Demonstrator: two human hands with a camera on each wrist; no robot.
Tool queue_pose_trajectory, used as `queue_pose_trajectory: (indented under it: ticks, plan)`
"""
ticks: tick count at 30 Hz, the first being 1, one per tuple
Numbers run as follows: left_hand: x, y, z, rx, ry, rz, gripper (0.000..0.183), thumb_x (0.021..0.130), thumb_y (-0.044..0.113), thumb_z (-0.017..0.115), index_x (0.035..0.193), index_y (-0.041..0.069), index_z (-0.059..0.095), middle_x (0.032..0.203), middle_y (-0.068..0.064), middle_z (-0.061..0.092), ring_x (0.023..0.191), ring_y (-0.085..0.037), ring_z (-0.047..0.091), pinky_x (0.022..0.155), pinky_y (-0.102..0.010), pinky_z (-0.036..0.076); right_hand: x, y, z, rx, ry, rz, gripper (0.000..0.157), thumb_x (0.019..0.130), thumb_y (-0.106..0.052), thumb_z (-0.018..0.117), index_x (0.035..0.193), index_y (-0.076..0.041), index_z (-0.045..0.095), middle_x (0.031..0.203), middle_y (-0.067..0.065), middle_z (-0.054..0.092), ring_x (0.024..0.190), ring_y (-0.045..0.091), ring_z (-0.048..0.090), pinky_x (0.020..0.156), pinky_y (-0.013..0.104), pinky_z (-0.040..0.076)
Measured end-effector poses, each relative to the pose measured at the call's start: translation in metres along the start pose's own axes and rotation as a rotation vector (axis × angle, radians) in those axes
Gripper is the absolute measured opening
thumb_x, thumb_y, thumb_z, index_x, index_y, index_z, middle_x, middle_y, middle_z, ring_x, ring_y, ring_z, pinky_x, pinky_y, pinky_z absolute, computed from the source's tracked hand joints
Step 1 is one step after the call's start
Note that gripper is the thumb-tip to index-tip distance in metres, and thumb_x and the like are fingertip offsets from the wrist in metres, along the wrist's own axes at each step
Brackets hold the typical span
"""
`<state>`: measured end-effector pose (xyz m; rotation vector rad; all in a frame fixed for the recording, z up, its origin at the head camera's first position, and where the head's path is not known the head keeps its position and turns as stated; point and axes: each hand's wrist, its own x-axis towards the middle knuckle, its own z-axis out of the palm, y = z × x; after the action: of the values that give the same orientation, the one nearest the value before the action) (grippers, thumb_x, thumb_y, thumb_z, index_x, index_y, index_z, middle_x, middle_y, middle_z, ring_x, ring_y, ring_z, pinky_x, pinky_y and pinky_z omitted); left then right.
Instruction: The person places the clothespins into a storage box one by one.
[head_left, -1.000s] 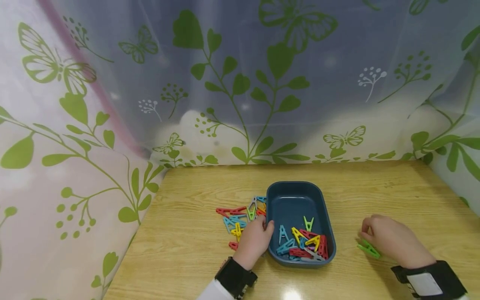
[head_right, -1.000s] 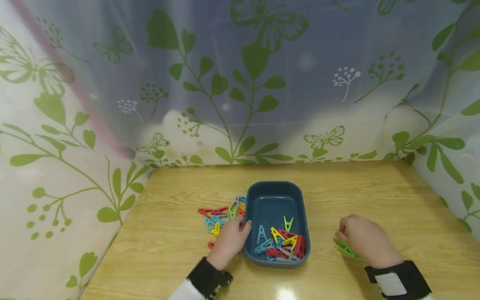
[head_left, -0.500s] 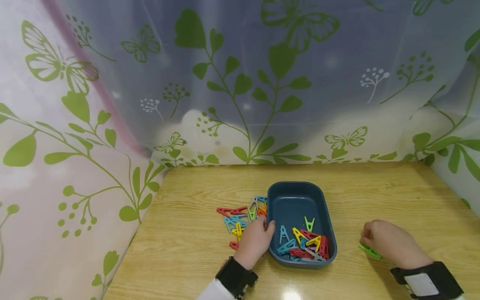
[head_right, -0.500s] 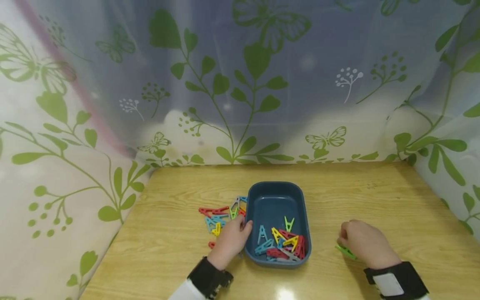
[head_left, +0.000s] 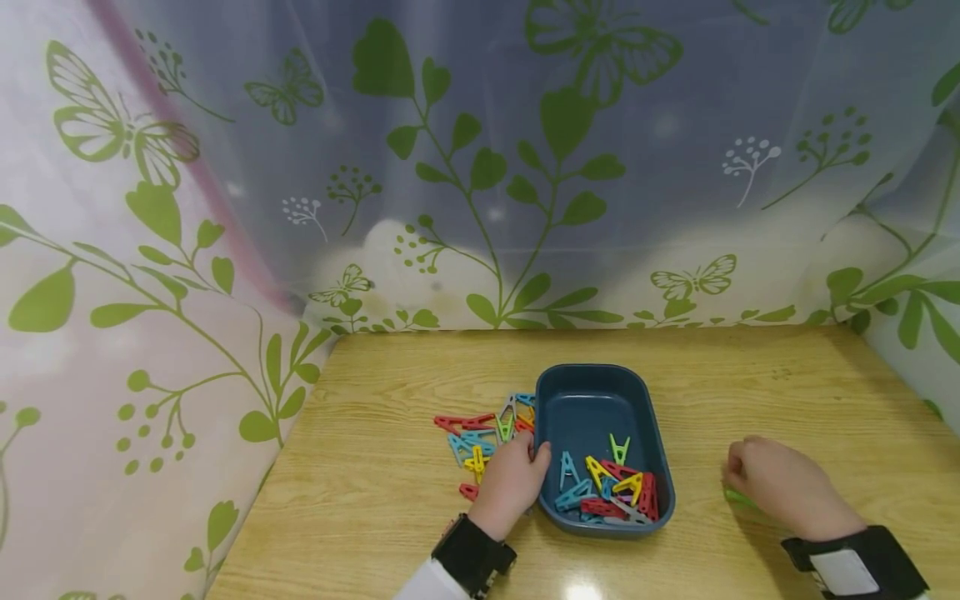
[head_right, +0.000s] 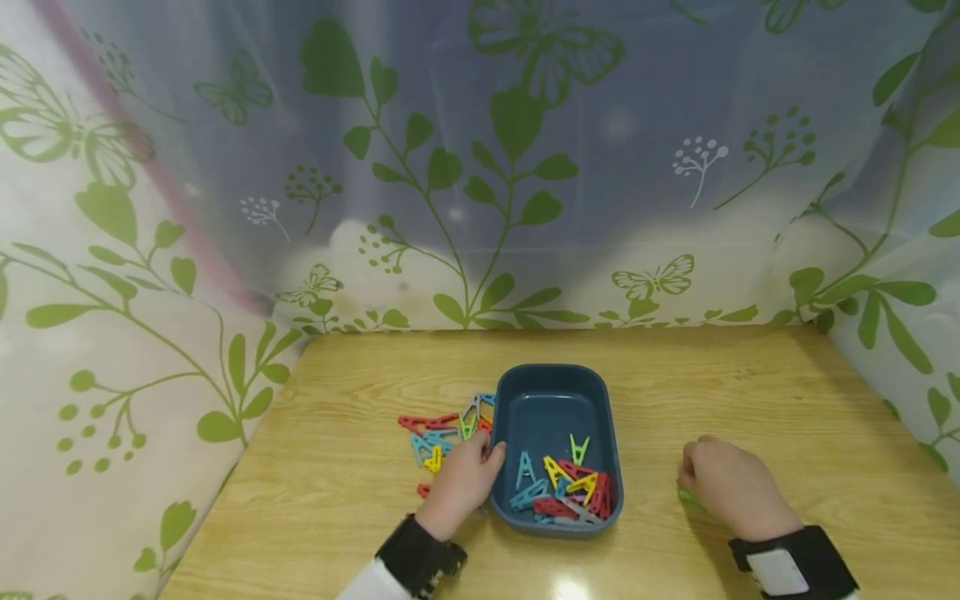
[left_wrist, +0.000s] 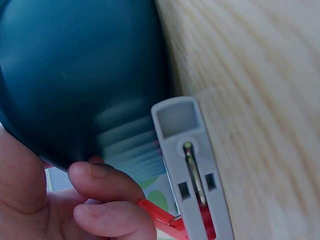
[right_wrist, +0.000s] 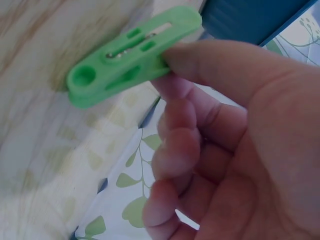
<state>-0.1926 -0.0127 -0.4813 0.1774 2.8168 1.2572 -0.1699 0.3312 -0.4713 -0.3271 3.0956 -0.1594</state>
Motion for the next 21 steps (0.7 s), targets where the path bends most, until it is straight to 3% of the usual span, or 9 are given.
queue_pose_trajectory:
  ticks: [7, 11, 17, 21]
  plan:
    - [0.0, 0.0, 0.0, -0.002, 0.008, 0.01, 0.031, 0.104, 0.028, 0.06, 0.079, 0.012, 0.053, 0.061, 0.002, 0.04, 0.049, -0.013, 0.045, 0.047, -0.026, 0.032, 0.0, -0.004, -0.003, -0.009, 0.073, 0.014, 0.014, 0.088, -0.011, 0.077, 0.078, -0.008, 0.067, 0.071, 0.0, 0.056, 0.06, 0.011, 0.048, 0.054, 0.031, 0.042]
    - [0.0, -0.001, 0.0, -0.002, 0.012, 0.012, 0.031, 0.104, 0.028, 0.06, 0.079, 0.012, 0.052, 0.06, 0.002, 0.04, 0.049, -0.013, 0.044, 0.047, -0.025, 0.031, 0.0, -0.006, -0.006, -0.019, 0.143, -0.02, 0.016, 0.086, -0.009, 0.079, 0.077, -0.007, 0.066, 0.071, 0.0, 0.056, 0.058, 0.01, 0.048, 0.052, 0.03, 0.042]
    - [-0.001, 0.0, 0.0, -0.003, 0.007, 0.004, 0.03, 0.104, 0.028, 0.06, 0.08, 0.012, 0.053, 0.061, 0.002, 0.041, 0.05, -0.014, 0.045, 0.047, -0.026, 0.033, 0.002, -0.013, -0.013, -0.05, 0.261, -0.086, 0.015, 0.084, -0.008, 0.082, 0.08, -0.006, 0.067, 0.071, 0.0, 0.056, 0.055, 0.006, 0.048, 0.048, 0.027, 0.04]
    - [-0.001, 0.001, -0.001, 0.001, 0.005, 0.003, 0.031, 0.104, 0.028, 0.06, 0.079, 0.012, 0.052, 0.061, 0.002, 0.04, 0.05, -0.014, 0.044, 0.047, -0.026, 0.032, 0.003, -0.023, -0.023, -0.048, 0.389, -0.141, 0.016, 0.083, -0.007, 0.083, 0.082, -0.006, 0.067, 0.071, -0.001, 0.055, 0.054, 0.004, 0.043, 0.048, 0.024, 0.036]
